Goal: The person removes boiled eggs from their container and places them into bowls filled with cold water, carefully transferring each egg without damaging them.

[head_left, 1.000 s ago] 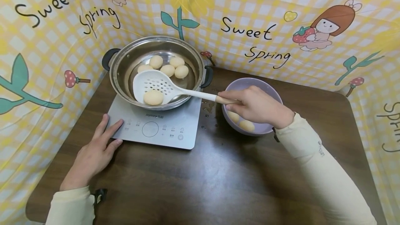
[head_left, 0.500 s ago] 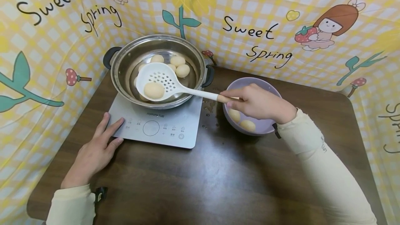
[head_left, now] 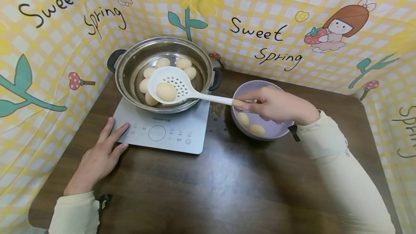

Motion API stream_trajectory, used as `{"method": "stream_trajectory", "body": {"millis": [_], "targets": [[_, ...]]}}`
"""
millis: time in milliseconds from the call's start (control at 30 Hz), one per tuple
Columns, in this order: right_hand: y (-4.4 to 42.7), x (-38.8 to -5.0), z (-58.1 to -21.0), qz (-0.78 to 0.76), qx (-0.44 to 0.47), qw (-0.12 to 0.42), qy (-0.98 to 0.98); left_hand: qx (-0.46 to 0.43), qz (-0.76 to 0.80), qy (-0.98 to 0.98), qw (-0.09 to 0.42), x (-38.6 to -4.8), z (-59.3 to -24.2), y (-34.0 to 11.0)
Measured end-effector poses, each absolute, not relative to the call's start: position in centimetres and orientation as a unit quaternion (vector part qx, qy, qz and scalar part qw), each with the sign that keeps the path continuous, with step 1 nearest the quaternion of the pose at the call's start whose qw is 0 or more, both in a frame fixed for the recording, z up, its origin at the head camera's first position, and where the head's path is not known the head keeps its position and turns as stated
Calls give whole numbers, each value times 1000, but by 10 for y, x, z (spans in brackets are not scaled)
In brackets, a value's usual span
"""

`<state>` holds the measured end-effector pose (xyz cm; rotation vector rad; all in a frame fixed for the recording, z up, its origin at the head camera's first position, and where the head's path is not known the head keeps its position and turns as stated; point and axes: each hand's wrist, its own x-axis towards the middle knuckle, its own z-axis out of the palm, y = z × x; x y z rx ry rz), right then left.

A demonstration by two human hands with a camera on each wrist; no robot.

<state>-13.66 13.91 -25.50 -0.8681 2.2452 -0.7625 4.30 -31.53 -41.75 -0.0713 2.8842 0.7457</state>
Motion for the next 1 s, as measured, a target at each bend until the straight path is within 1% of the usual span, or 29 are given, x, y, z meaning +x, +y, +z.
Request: {"method": "stream_trajectory", "body": {"millis": [267,400,700,867,1000], "targets": [[158,-134,-252,-288,-333,297,847,-23,248,964,88,42,-417,-315],[168,-132,-250,-269,-334,277,860,-24,249,964,87,42,-416,-315],[202,-118,-250,-271,-294,253,881,-20,247,966,77,42,-417,-315],[224,-109,-250,-283,-283,230,887,-18,246,967,72,43,-418,-316],[240,-102,-252,-291,-261,230,891,-18,247,966,70,43,-418,-316]]}}
